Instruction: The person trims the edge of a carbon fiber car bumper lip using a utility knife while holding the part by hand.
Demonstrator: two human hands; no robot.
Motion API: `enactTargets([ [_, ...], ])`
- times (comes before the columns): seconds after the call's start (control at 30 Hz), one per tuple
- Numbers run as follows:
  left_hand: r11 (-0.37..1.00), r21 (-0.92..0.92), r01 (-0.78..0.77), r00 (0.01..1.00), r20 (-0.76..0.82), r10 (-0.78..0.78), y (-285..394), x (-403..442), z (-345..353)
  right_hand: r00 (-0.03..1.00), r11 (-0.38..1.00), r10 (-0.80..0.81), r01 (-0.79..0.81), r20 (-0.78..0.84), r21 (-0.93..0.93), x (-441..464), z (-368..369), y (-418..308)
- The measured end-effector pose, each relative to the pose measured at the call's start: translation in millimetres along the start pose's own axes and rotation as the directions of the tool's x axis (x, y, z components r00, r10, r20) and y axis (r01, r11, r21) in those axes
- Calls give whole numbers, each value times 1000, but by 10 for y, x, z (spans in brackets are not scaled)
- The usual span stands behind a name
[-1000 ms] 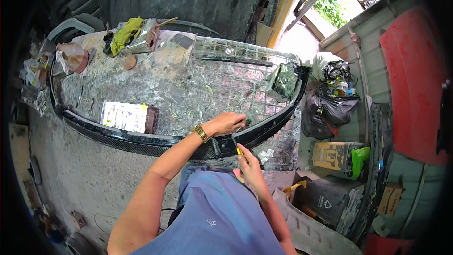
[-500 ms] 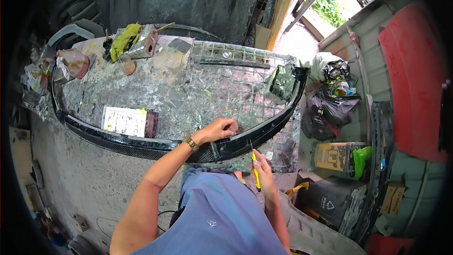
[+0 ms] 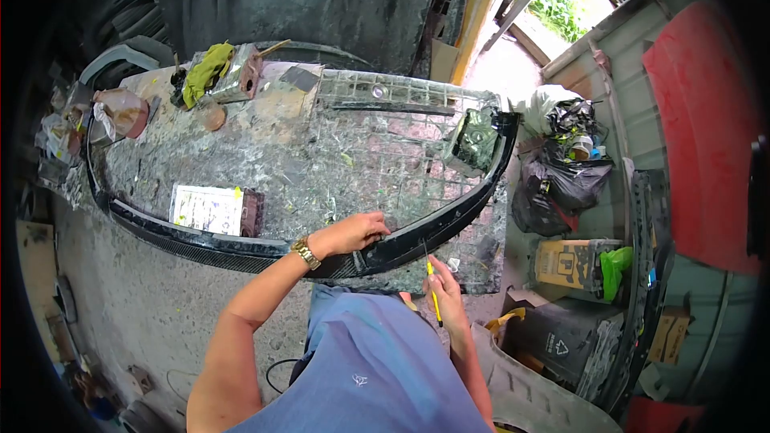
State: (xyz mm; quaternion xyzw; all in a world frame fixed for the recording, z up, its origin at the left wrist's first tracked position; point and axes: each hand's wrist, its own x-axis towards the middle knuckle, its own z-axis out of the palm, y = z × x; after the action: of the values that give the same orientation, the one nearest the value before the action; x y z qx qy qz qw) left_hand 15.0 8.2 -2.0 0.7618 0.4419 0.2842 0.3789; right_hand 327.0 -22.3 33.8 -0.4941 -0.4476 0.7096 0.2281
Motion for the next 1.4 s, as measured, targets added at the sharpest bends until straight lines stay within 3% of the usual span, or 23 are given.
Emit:
enactTargets([
  [0.13,996,84,-21,1000,8,20,16,40,-1,1000,998,27,-27,1,-50,12,33,-24],
  [0.3,986,-130,104,995,20,-103,-59,189,47,1000,998,20,-19,19,-68,12,65,-58],
  [0.4,969,-152,197,980,42,-193,30,231,42,1000,999,16,-14,20,-50,11,72,-58],
  [0.53,974,-203,105,994,-13,-110,-50,192,75,1000,1000,4,-4,-15,-12,-22,95,-63],
  [0.6,906,-375,198,980,99,-173,-52,160,12,1000,1000,-4,5,-21,5,-36,91,-54],
  [0.63,906,-375,198,980,98,-174,-38,164,13,1000,1000,-5,5,-21,5,-47,93,-54],
  [0.7,990,-116,81,994,79,-72,-12,186,14,1000,1000,-14,14,-20,-1,-62,104,-60],
  [0.9,998,13,56,997,-52,-55,-13,220,91,999,998,-40,40,-5,-42,-76,60,-25],
  [1.03,997,69,24,1000,-22,-22,58,195,21,998,997,-66,65,-19,-51,-112,57,-16],
  [1.13,976,217,-34,997,69,19,97,169,-30,997,996,-78,77,-16,-40,-137,60,-1],
  [1.2,890,427,-161,986,108,127,100,102,-33,998,998,-56,55,-16,-11,-151,78,-4],
  [1.33,812,543,-213,977,104,186,100,20,-33,999,999,-35,34,-19,-41,-174,105,-35],
  [1.4,716,626,-310,950,220,220,88,58,-58,999,998,-36,36,-4,-55,-155,119,-39],
])
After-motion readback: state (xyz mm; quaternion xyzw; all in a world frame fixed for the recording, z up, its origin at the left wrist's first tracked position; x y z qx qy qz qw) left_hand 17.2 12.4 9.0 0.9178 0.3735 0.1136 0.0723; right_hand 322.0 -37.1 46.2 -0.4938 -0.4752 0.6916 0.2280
